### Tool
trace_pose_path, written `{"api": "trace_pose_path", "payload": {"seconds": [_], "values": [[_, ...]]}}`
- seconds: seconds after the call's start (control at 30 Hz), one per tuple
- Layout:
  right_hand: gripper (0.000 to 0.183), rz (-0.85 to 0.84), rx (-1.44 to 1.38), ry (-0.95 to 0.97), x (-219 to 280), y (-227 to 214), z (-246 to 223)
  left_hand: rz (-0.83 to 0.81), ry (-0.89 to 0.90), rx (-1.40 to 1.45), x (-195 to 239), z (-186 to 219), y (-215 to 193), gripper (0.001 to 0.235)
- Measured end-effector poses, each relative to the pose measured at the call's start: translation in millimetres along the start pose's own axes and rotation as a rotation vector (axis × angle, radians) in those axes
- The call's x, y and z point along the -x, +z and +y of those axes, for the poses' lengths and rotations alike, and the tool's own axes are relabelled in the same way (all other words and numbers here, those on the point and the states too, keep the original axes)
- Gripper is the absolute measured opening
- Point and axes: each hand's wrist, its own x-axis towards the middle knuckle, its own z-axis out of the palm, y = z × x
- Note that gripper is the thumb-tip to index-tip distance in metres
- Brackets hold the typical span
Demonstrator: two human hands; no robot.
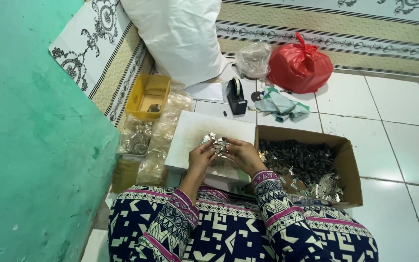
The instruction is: Organizing and sorting small metal components from a box onto a flat board on the floor.
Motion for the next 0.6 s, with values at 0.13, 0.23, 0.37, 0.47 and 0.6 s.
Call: {"api": "trace_pose_path", "payload": {"seconds": [0.13, 0.23, 0.37, 0.47, 0.6], "values": [[0.049, 0.058, 0.08, -0.059, -21, 8, 8, 0.003, 0.055, -0.014, -22, -15, -13, 0.05], [0.046, 0.065, 0.177, -0.093, -31, 5, 13, 0.021, 0.11, -0.058, -28, -19, -18, 0.052], [0.044, 0.111, 0.269, -0.151, -26, 16, 12, 0.06, 0.192, -0.19, -35, -20, -19, 0.053], [0.038, 0.136, 0.483, -0.241, -28, 20, 11, 0.087, 0.238, -0.276, -38, -19, -18, 0.052], [0.034, 0.176, 0.661, -0.342, -17, 30, 3, 0.13, 0.259, -0.366, -41, -20, -17, 0.048]]}}
